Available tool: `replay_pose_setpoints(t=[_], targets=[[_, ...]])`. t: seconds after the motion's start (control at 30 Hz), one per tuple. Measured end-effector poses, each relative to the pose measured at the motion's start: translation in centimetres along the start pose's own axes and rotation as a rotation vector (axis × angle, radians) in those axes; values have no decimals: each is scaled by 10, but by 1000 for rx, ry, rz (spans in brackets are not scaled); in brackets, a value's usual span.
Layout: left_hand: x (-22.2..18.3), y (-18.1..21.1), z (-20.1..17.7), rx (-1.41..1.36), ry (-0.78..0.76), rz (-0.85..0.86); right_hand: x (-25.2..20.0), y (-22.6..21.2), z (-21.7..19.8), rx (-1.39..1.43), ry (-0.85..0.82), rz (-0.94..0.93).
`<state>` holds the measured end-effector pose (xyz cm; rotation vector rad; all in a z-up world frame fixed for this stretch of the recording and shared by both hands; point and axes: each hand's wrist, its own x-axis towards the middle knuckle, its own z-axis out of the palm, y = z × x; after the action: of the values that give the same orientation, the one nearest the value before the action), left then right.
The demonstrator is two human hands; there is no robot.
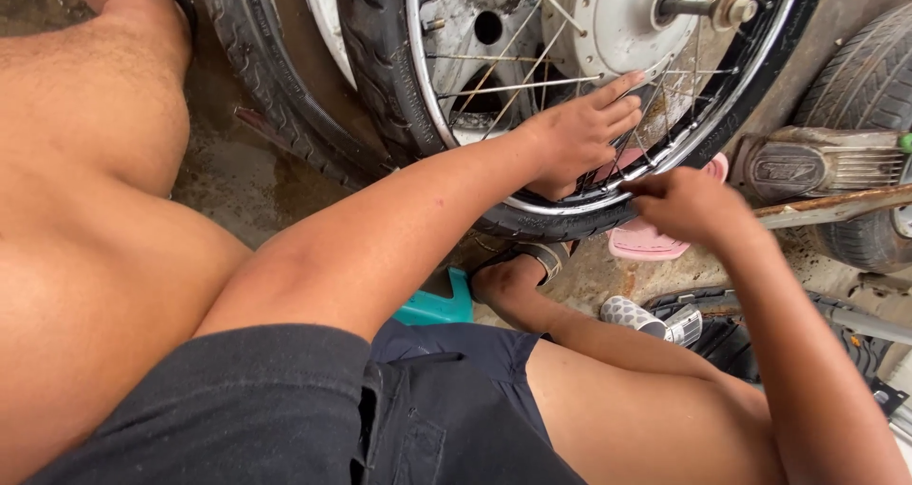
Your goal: Manually installing or removing a tire from a motorcycle wheel rim using a tire lever tool.
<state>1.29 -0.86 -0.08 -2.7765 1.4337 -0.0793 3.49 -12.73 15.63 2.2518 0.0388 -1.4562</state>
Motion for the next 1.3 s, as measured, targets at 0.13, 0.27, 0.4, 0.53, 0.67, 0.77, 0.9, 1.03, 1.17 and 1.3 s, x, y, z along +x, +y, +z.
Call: replay_pose_setpoints(t=[0.13,0.27,0.4,0.53,0.67,0.77,0.9,1.03,1.17,1.3], targets=[[1,-2,-4,-9,-10,0,20,12,11,-235,168,89],[-2,0,-1,-11,1,-1,21,8,17,-124,118,34],[1,0,1,-7,0,-5,14,8,6,30,41,-16],[4,-4,0,-23,7,-1,24,13,11,-179,138,77],[-1,0,2,-7,18,3,16,8,14,41,119,-11],[-1,-1,-1,-21,20,-1,25,36,13,374,-6,-46],[-4,2,-2,-48,22,17,58,137,29,1110,374,-178],[-4,-2,-3,-33,9,19,81,194,53,1419,462,-313],[-2,-2,4,-52,77,9,60,186,52,988,491,-181],[-6,1,14,-67,185,-7,24,163,36,625,503,-71]])
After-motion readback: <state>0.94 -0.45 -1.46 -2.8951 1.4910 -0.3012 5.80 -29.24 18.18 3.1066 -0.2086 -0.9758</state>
